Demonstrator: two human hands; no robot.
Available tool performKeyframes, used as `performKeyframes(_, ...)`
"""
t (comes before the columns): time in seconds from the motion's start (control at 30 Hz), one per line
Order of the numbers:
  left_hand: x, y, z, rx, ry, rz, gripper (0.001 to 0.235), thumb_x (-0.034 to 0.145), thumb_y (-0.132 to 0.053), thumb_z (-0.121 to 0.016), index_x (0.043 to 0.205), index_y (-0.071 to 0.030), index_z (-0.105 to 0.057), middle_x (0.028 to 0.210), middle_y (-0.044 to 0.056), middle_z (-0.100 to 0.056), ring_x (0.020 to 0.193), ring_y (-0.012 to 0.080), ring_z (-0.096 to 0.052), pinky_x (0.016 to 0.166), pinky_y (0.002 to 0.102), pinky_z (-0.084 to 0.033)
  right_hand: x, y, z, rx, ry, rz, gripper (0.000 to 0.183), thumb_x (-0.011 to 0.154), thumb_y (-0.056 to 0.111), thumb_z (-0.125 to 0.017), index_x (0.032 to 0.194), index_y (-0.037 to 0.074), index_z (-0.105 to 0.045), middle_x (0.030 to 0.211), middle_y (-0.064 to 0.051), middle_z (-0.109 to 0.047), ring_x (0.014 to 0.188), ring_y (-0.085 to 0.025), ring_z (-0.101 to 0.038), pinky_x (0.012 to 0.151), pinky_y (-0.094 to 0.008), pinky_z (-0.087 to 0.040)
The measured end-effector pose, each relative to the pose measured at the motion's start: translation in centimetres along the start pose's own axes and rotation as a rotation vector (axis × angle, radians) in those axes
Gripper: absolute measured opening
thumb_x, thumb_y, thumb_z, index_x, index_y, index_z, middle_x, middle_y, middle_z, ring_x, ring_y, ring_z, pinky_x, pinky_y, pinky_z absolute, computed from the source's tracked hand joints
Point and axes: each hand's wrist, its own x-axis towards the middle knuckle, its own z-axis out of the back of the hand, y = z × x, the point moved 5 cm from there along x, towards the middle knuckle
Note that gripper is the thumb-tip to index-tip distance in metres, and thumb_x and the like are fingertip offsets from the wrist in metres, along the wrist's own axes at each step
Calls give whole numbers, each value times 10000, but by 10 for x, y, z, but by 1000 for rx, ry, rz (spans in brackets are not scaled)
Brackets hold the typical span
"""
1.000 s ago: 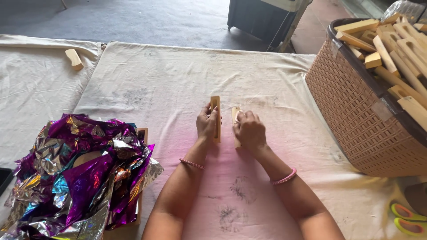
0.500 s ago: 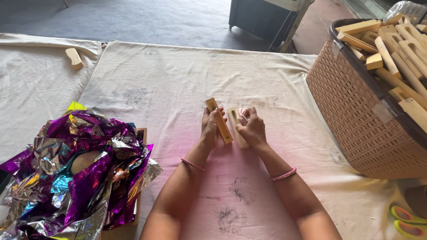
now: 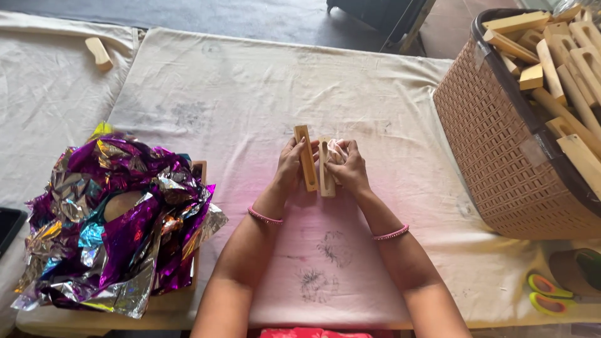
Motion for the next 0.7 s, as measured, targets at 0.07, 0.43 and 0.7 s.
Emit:
performKeyframes(0.07,3,-5,-8,75,-27,12,335,1066,-265,-481,1337,-68,-486,1210,155,-677,1061,207,-682,925,361,-597,4,-7,0,5,8,-54,449,759,89,-789,1130,81,-537,1059,-139,-714,916,-241,-742,799,-363,-661)
performKeyframes(0.43,31,9,2,195,-153,102,468,1025,-416,-479,1388,-131,-552,962,83,-645,807,170,-644,701,333,-591,7,27,77,-514,-450,566,166,855,81,-766,1010,39,-725,1004,-142,-743,906,-289,-719,826,-417,-589)
performKeyframes(0.7,45,25,34,356,-166,29,568,1001,-487,-624,1294,-1,-595,910,77,-614,724,168,-635,633,321,-572,-92,69,356,-680,-730,177,253,889,205,-799,1086,82,-700,1081,-142,-729,915,-322,-709,820,-434,-574)
